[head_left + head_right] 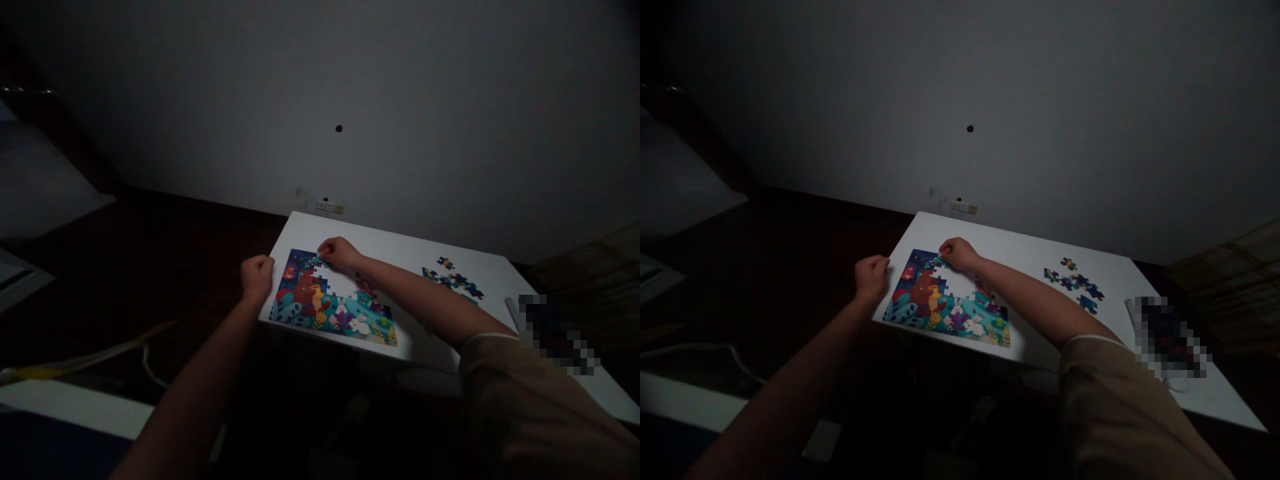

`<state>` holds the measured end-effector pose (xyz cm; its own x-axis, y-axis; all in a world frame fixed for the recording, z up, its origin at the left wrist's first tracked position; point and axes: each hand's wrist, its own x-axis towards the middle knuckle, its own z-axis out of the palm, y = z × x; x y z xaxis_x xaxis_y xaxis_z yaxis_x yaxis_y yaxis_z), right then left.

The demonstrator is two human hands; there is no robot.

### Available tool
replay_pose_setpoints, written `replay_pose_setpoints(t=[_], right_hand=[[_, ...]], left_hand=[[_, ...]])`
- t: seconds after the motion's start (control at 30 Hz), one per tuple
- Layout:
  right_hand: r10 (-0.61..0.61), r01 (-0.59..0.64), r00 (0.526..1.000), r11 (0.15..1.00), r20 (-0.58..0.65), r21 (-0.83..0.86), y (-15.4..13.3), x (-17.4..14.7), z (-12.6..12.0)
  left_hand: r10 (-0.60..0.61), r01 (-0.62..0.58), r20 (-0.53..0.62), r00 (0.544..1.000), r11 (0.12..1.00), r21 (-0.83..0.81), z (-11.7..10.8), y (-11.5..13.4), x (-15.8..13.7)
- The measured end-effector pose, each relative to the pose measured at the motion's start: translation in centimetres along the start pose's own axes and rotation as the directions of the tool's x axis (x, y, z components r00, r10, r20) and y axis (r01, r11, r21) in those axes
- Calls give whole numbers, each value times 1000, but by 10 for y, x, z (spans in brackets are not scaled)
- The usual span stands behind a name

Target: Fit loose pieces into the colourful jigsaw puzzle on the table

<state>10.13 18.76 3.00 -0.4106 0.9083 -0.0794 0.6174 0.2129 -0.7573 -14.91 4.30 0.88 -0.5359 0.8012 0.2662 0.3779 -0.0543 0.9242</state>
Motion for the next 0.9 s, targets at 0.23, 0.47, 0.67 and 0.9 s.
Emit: replay_pose_setpoints(t=[0.23,0.47,0.67,0.9], right_hand=[[-26,28,999,997,19,-77,2,8,-4],[-72,85,995,973,66,-216,-8,10,-8],[-83,103,993,948,80,-302,-17,5,-11],[-33,53,996,970,88,-239,-21,1,-8]], left_hand=[[-7,7,30,1000,1000,-25,1,-1,-3],[-11,13,37,999,999,-51,0,3,-5],[-19,21,39,999,998,-56,2,4,-4],[-17,19,61,998,999,-43,2,5,-3]])
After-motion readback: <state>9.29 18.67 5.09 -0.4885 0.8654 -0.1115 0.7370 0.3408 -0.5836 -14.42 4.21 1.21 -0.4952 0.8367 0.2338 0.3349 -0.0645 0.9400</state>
